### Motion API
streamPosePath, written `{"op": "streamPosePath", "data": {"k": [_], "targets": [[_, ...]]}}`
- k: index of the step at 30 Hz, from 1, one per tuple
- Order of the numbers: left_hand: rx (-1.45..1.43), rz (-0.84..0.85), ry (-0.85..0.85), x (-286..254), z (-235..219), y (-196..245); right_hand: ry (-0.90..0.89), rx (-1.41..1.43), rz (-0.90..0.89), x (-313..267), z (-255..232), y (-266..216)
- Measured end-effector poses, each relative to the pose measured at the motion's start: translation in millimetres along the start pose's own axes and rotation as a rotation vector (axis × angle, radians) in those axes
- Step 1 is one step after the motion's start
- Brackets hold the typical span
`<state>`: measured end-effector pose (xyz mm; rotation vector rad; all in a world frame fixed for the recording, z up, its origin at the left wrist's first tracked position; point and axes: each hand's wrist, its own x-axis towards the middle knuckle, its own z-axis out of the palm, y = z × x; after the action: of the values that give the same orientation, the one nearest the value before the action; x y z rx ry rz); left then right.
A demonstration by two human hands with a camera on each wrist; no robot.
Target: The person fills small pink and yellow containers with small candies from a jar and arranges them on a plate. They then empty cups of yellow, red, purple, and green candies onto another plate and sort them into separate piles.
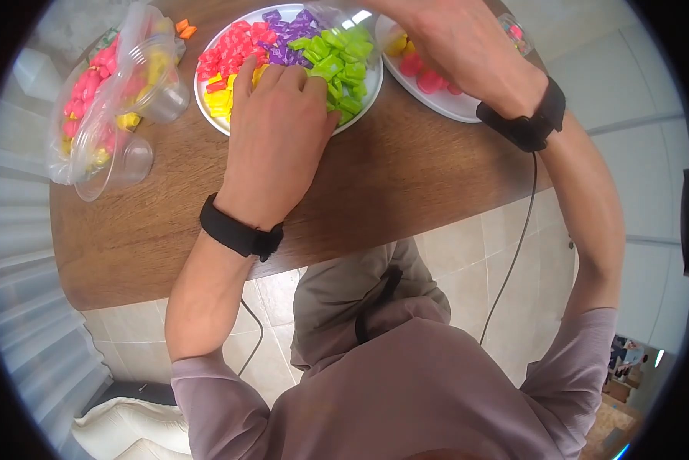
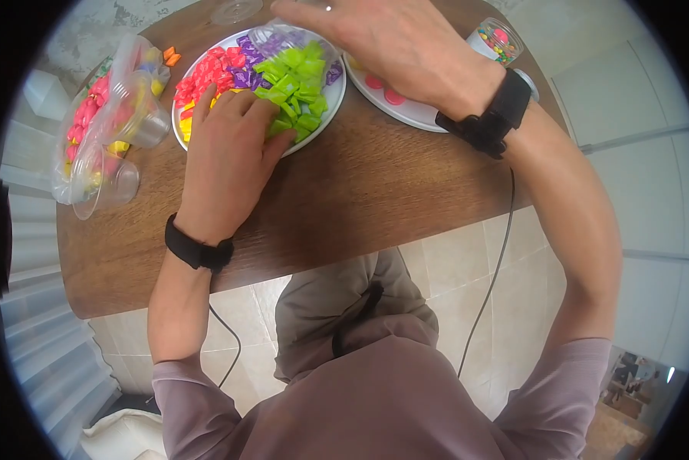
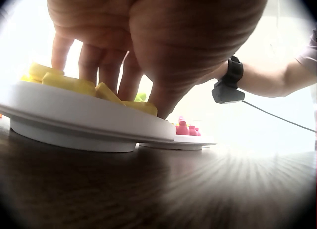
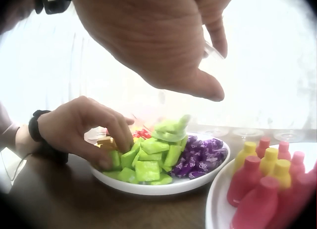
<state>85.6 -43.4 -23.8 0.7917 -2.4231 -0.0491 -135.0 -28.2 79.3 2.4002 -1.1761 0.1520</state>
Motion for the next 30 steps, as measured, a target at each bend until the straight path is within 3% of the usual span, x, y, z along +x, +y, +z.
{"op": "streamPosePath", "data": {"k": [11,30], "targets": [[0.023,0.006,0.000,0,0,0,0.080,0.066,0.010,1,19,-2],[-0.048,0.037,0.076,2,-4,3,0.088,0.179,0.248,-43,3,4]]}}
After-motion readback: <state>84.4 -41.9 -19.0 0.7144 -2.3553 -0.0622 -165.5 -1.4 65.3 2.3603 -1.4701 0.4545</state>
